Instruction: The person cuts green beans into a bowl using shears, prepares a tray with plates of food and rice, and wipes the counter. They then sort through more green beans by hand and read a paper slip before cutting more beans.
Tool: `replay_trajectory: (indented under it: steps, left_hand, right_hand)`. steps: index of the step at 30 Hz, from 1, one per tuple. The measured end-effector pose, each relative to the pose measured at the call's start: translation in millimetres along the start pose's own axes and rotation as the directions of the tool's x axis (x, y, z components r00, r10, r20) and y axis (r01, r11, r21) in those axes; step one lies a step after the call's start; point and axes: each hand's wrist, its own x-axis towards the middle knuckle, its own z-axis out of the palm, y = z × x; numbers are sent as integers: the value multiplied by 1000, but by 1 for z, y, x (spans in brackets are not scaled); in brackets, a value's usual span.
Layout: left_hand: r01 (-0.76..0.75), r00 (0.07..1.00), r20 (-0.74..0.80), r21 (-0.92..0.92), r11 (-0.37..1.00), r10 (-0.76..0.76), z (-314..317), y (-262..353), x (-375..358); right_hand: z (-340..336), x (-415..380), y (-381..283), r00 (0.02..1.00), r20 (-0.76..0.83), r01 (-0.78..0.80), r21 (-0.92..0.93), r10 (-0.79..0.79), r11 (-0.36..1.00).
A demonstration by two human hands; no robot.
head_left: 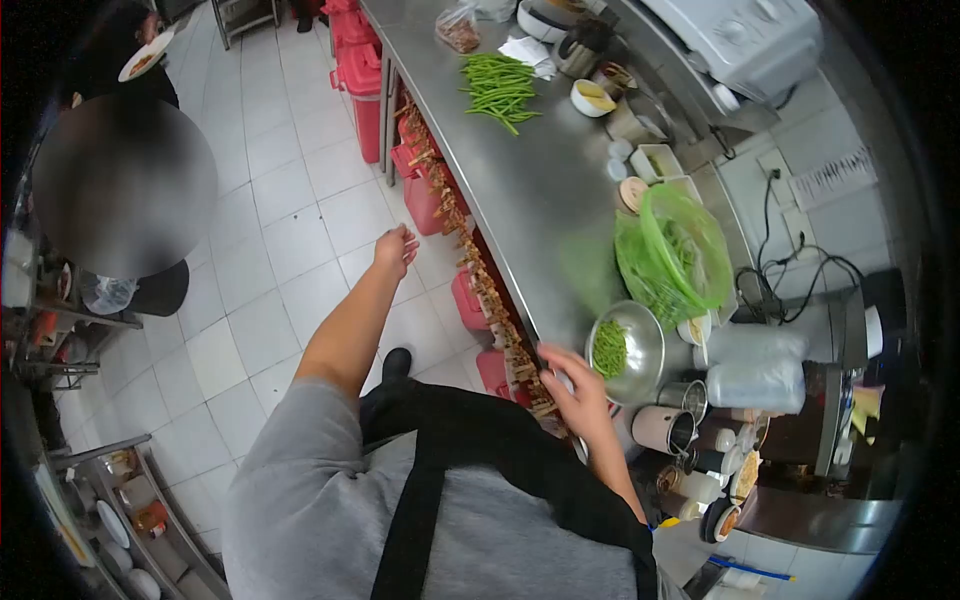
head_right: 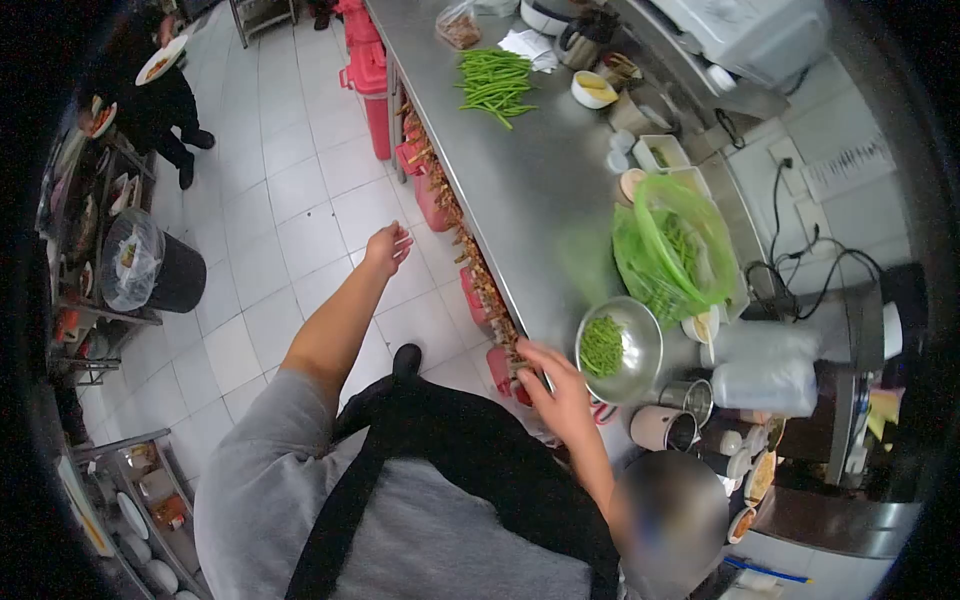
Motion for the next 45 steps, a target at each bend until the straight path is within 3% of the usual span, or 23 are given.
replay_trajectory:
  steps: [1,7,11,15,16,17,18,19,20,22,23,24,25,26,29,31,33,36,38,40,41,43,45]
  left_hand:
    - [9,1000,-6,22,1000,-9,4,6,17]
    - [12,999,-41,35,999,-11,32,15,104]
    - [107,994,-18,63,992,-106,33,-11,154]
    - [182,974,107,154,971,-199,40,-22,131]
    - [219,910,373,-59,974,-182,45,-24,121]
    - [275,885,389,6,961,-256,44,-32,127]
    - [304,889,312,147,941,-336,50,-23,108]
    - [336,873,352,69,939,-338,38,-53,140]
    - [327,884,309,131,936,-352,41,-46,129]
    - [296,929,210,71,953,-304,30,-67,156]
    - [289,903,359,-101,952,-236,22,-82,181]
    - [277,949,191,-121,953,-251,34,-68,164]
    - [194,953,264,-142,971,-152,42,-51,129]
    - [213,955,241,-165,963,-170,35,-56,144]
    - [201,980,37,-154,967,-197,31,-45,131]
    - [104,989,97,54,993,-109,45,-20,67]
    - [103,983,139,108,989,-118,37,-28,59]
    - [255,955,145,51,965,-260,2,-85,141]
    - [374,923,50,109,921,-381,-30,-107,164]
    - [348,875,316,115,930,-367,-37,-110,144]
    - [339,884,306,103,935,-354,-19,-100,120]
    - [321,827,444,131,938,-345,4,-84,91]
    - [330,842,418,104,938,-342,17,-79,79]
  right_hand:
    - [13,28,5,994,-30,97,-125,-102,987]
    - [57,117,42,997,-60,13,-555,-56,832]
    - [60,128,62,996,-56,9,-683,-65,731]
    - [59,129,73,992,-37,61,-712,-123,700]
    - [57,127,76,996,-36,41,-663,-87,747]
    - [56,124,76,997,-22,34,-722,-72,691]
    - [55,122,81,998,6,46,-739,-61,672]
    - [52,126,69,999,-48,-39,-611,11,791]
    - [51,124,69,998,-55,-15,-639,-26,769]
    - [49,121,66,998,-57,-15,-674,-32,738]
    - [49,120,61,999,-53,-31,-678,-7,735]
    - [50,119,62,998,-64,-46,-668,4,742]
    - [53,118,65,998,-55,-45,-654,11,755]
    - [53,118,66,999,-37,-34,-634,14,772]
    - [51,116,66,1000,-12,-25,-627,23,779]
    - [53,115,68,1000,-25,-19,-624,4,781]
    - [53,113,70,999,-35,-13,-619,-11,785]
    - [52,116,77,997,-67,-13,-619,-35,785]
    - [64,115,93,997,-66,-16,-598,-30,802]
    - [60,117,96,997,-10,54,-627,-77,778]
    - [54,118,78,996,-51,30,-609,-77,793]
    - [53,122,71,996,-85,-45,-566,-4,823]
    - [56,123,78,998,-57,-30,-633,-9,774]
